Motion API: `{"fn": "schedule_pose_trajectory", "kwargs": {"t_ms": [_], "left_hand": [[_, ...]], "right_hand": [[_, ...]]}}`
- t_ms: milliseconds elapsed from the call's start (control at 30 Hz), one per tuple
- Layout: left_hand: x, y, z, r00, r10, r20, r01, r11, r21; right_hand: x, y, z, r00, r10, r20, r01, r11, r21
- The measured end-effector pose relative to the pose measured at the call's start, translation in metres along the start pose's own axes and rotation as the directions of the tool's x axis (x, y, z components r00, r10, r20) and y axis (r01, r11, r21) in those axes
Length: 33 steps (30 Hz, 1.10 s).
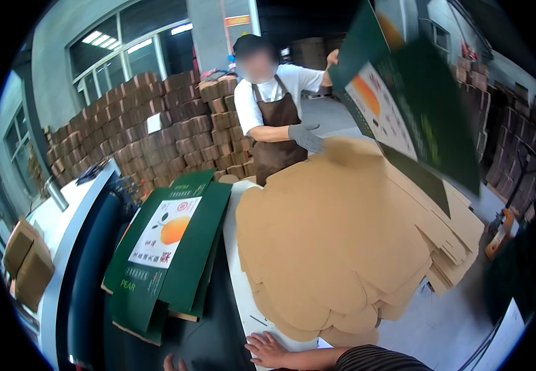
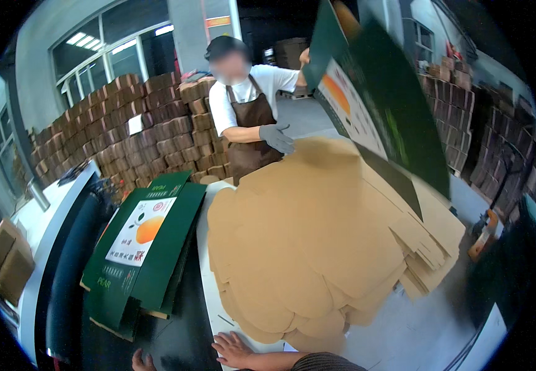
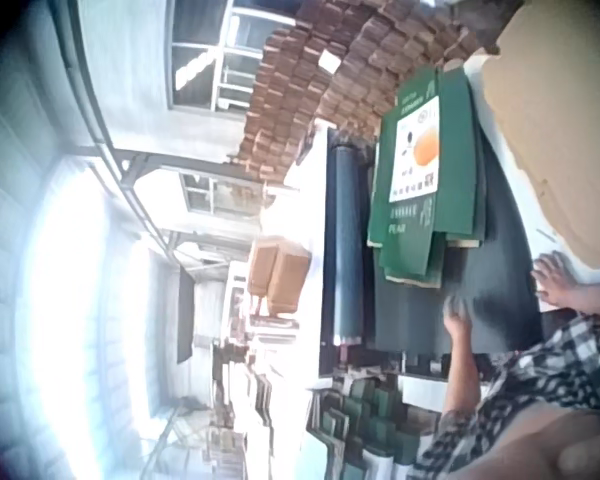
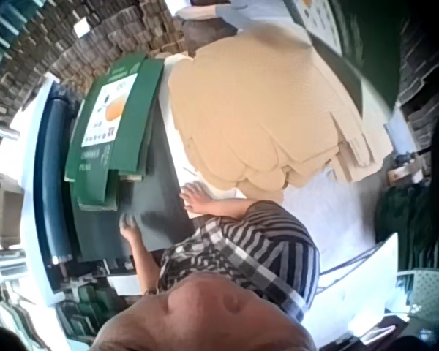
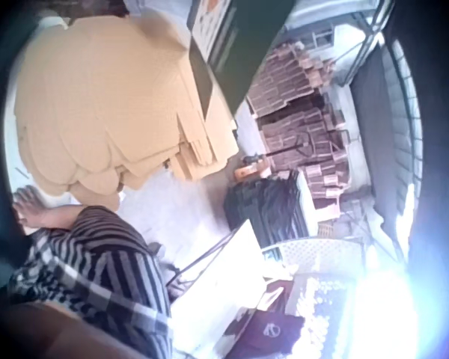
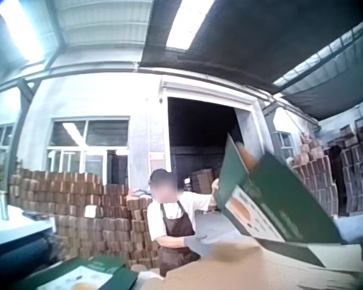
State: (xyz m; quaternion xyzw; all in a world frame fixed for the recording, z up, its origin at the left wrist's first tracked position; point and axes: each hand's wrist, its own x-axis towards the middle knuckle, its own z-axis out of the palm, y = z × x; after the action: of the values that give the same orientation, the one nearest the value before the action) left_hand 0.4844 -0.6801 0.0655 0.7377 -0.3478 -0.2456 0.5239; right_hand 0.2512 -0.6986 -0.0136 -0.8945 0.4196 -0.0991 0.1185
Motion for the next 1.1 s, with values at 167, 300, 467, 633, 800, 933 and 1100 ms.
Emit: {"fn": "schedule_pose_trajectory", "kwargs": {"t_ms": [167,300,467,633,800,933,1100], "left_hand": [[0.025,-0.017,0.01,0.991,-0.083,-0.108,0.06,0.978,-0.199],[0.045,-0.024,0.014,0.957,-0.229,-0.177,0.149,0.914,-0.376],[0.047,-0.026,0.017,0.87,-0.436,-0.229,0.263,0.804,-0.533],[0.038,-0.045,0.006,0.79,-0.56,-0.25,0.226,0.644,-0.731],[0.04,-0.059,-0.018,0.781,-0.557,-0.283,0.134,0.592,-0.794],[0.056,-0.045,-0.031,0.787,-0.586,-0.191,0.217,0.554,-0.804],[0.076,-0.049,-0.032,0.843,-0.534,-0.072,0.306,0.584,-0.752]], "right_hand": [[-0.013,0.016,0.002,0.998,0.01,-0.055,-0.006,0.997,0.071],[-0.015,0.018,-0.002,0.997,-0.019,-0.076,0.022,0.999,0.038],[-0.019,0.023,-0.005,0.997,-0.032,-0.073,0.031,0.999,-0.021],[-0.025,0.033,-0.001,0.995,-0.047,-0.084,0.042,0.997,-0.061],[-0.032,0.04,-0.006,0.994,-0.075,-0.08,0.068,0.994,-0.085],[-0.031,0.034,-0.022,0.991,-0.067,-0.116,0.061,0.997,-0.051],[-0.003,0.032,-0.024,0.942,0.245,-0.229,-0.119,0.882,0.455]]}}
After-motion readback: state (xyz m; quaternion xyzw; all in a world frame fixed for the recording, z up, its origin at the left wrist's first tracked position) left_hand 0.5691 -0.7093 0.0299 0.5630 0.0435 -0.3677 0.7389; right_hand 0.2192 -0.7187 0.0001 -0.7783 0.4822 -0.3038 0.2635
